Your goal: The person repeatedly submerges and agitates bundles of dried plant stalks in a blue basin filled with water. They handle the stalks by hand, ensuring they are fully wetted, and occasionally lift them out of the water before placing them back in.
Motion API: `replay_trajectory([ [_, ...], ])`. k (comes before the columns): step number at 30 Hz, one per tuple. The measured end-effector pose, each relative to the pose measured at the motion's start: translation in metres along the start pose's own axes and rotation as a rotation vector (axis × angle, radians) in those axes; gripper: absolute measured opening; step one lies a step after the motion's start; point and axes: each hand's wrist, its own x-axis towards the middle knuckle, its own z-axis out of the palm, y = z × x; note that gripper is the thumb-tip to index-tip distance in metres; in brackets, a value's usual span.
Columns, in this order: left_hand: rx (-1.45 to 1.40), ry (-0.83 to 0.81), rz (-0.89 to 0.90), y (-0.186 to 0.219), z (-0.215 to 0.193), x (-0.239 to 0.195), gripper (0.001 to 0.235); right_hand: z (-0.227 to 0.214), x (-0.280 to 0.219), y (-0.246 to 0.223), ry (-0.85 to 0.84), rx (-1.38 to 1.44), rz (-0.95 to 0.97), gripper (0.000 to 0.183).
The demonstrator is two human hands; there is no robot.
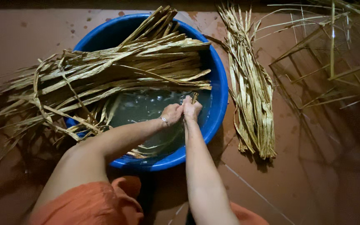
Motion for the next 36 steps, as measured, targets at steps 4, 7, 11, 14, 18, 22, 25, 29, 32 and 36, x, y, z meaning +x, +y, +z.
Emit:
replay_trajectory([
  [4, 0.020, -0.067, 0.135, -0.013, 0.013, -0.003, 0.052, 0.003, 0.017, 0.014, 0.091, 0.253, 0.147, 0.029],
  [7, 0.041, -0.076, 0.135, -0.021, 0.006, 0.001, 0.051, -0.008, 0.010, 0.000, -0.048, 0.357, 0.346, 0.028],
  [11, 0.061, 0.016, 0.027, -0.019, -0.019, 0.024, 0.056, -0.005, -0.010, -0.018, -0.287, 0.214, 0.356, 0.030],
  [14, 0.067, -0.113, -0.047, -0.012, -0.027, 0.037, 0.062, 0.000, -0.009, -0.016, -0.310, 0.358, 0.191, 0.021],
  [18, 0.152, -0.099, 0.122, -0.009, -0.015, 0.036, 0.052, -0.004, -0.007, -0.024, -0.382, 0.412, 0.292, 0.026],
  [22, 0.228, -0.156, 0.192, 0.000, -0.024, 0.013, 0.047, -0.008, -0.019, -0.042, -0.444, 0.445, 0.301, 0.022],
  [25, 0.217, -0.166, 0.115, 0.032, -0.040, -0.004, 0.044, -0.011, -0.022, -0.055, -0.418, 0.595, 0.240, 0.018],
  [29, 0.287, -0.182, 0.306, 0.056, -0.062, -0.049, 0.042, -0.038, -0.012, -0.083, -0.286, 0.790, 0.365, 0.024],
  [32, 0.272, -0.270, 0.189, 0.076, -0.093, -0.074, 0.039, -0.042, -0.012, -0.099, -0.289, 0.826, 0.354, 0.018],
  [36, 0.330, -0.213, 0.360, 0.090, -0.122, -0.104, 0.033, -0.052, 0.012, -0.125, -0.251, 0.926, 0.235, 0.017],
])
